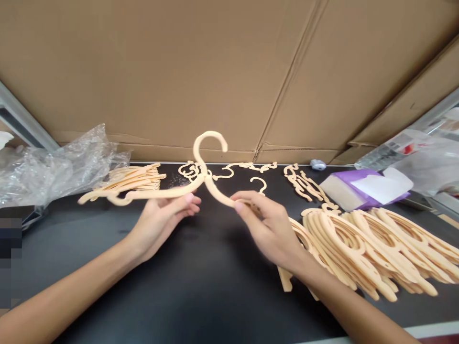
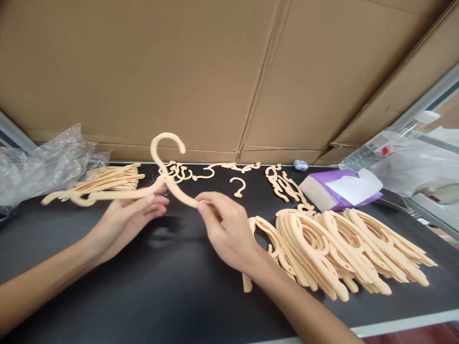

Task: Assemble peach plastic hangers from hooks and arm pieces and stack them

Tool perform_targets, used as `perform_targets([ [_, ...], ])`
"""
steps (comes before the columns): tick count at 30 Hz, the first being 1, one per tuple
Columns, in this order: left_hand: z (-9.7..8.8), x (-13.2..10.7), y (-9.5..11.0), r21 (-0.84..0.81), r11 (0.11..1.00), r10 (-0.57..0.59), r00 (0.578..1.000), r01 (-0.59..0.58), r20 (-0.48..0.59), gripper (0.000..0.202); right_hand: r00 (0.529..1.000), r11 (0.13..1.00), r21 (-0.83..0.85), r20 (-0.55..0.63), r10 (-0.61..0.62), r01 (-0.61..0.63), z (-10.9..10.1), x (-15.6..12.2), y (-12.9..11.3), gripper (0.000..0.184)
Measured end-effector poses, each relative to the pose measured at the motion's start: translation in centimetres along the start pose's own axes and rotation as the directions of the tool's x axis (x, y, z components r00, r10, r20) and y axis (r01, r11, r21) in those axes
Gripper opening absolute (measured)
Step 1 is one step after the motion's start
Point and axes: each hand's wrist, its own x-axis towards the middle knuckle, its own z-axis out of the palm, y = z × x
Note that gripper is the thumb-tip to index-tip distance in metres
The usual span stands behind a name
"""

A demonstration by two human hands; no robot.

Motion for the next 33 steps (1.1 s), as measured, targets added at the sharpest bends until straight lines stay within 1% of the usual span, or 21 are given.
perform_targets([
  [2, -0.8, 1.0, 1.1, -0.112, 0.993, 0.022, 0.992, -0.036, -0.121, 0.028, 0.997, 0.998, 0.006, -0.059, 0.055, -0.055, -0.6, 0.4, 0.4, 0.016],
  [4, -1.7, 2.0, 2.3, -0.173, 0.982, 0.033, 0.973, -0.074, -0.229, 0.021, 0.992, 0.995, 0.023, -0.089, 0.094, -0.092, -1.0, 0.6, 0.7, 0.016],
  [5, -2.2, 2.5, 2.7, -0.174, 0.980, 0.043, 0.960, -0.095, -0.277, 0.021, 0.989, 0.994, 0.031, -0.101, 0.105, -0.102, -1.1, 0.7, 0.8, 0.015],
  [7, -2.9, 2.9, 3.3, -0.099, 0.985, 0.102, 0.944, -0.139, -0.315, 0.034, 0.988, 0.994, 0.037, -0.113, 0.109, -0.105, -1.2, 0.7, 0.9, 0.015],
  [8, -3.1, 3.0, 3.4, -0.021, 0.987, 0.146, 0.943, -0.159, -0.298, 0.038, 0.988, 0.994, 0.035, -0.117, 0.105, -0.102, -1.1, 0.7, 0.9, 0.015],
  [10, -3.2, 2.7, 3.2, 0.230, 0.953, 0.243, 0.953, -0.199, -0.182, 0.035, 0.988, 0.996, 0.018, -0.122, 0.094, -0.093, -0.9, 0.7, 0.9, 0.015],
  [11, -3.1, 2.3, 3.0, 0.383, 0.895, 0.285, 0.954, -0.230, -0.093, 0.032, 0.989, 0.996, 0.006, -0.120, 0.088, -0.088, -0.8, 0.7, 0.9, 0.015],
  [12, -2.9, 2.0, 2.7, 0.527, 0.807, 0.314, 0.949, -0.268, 0.001, 0.033, 0.990, 0.996, -0.006, -0.114, 0.083, -0.084, -0.7, 0.6, 0.9, 0.016],
  [14, -2.5, 1.2, 2.0, 0.731, 0.587, 0.336, 0.927, -0.346, 0.169, 0.039, 0.992, 0.997, -0.024, -0.099, 0.075, -0.078, -0.7, 0.5, 0.9, 0.016],
  [15, -2.4, 0.9, 1.7, 0.778, 0.501, 0.339, 0.913, -0.378, 0.225, 0.042, 0.993, 0.997, -0.025, -0.092, 0.076, -0.079, -0.7, 0.5, 0.9, 0.017],
  [16, -2.2, 0.8, 1.5, 0.797, 0.454, 0.341, 0.904, -0.398, 0.257, 0.046, 0.992, 0.996, -0.018, -0.090, 0.084, -0.086, -0.7, 0.5, 0.9, 0.017],
  [17, -2.1, 0.7, 1.4, 0.799, 0.449, 0.339, 0.903, -0.400, 0.262, 0.048, 0.991, 0.995, -0.007, -0.091, 0.097, -0.098, -0.8, 0.5, 0.9, 0.017],
  [18, -2.0, 0.7, 1.4, 0.784, 0.485, 0.337, 0.910, -0.386, 0.240, 0.049, 0.989, 0.994, 0.008, -0.095, 0.113, -0.112, -0.8, 0.6, 0.9, 0.017],
  [19, -2.0, 0.9, 1.5, 0.750, 0.557, 0.333, 0.923, -0.357, 0.192, 0.049, 0.987, 0.992, 0.022, -0.100, 0.128, -0.126, -0.8, 0.6, 0.9, 0.016],
  [20, -2.0, 1.1, 1.7, 0.690, 0.652, 0.321, 0.939, -0.313, 0.123, 0.050, 0.985, 0.990, 0.036, -0.102, 0.141, -0.138, -0.8, 0.6, 0.9, 0.016],
  [22, -2.1, 1.6, 2.1, 0.501, 0.839, 0.263, 0.964, -0.211, -0.034, 0.049, 0.982, 0.987, 0.058, -0.106, 0.156, -0.151, -0.8, 0.7, 0.9, 0.016],
  [24, -2.3, 2.1, 2.5, 0.307, 0.945, 0.155, 0.980, -0.111, -0.122, 0.043, 0.980, 0.985, 0.069, -0.108, 0.165, -0.158, -0.8, 0.7, 0.8, 0.016],
  [27, -2.6, 2.4, 2.6, 0.148, 0.989, -0.002, 0.995, 0.017, -0.101, 0.029, 0.983, 0.985, 0.053, -0.082, 0.166, -0.162, -1.0, 0.8, 0.6, 0.016],
  [29, -2.8, 2.4, 2.6, 0.110, 0.992, -0.046, 0.995, 0.056, -0.090, 0.021, 0.988, 0.989, 0.018, -0.040, 0.150, -0.150, -1.2, 0.9, 0.4, 0.016],
  [31, -3.0, 2.5, 2.6, 0.099, 0.994, -0.019, 0.990, 0.033, -0.137, 0.017, 0.992, 0.991, -0.015, 0.001, 0.130, -0.130, -1.5, 0.9, 0.3, 0.017],
  [33, -3.1, 2.7, 2.7, 0.111, 0.993, 0.049, 0.980, -0.027, -0.194, 0.016, 0.992, 0.992, -0.044, 0.036, 0.120, -0.119, -1.8, 1.1, 0.3, 0.018],
])
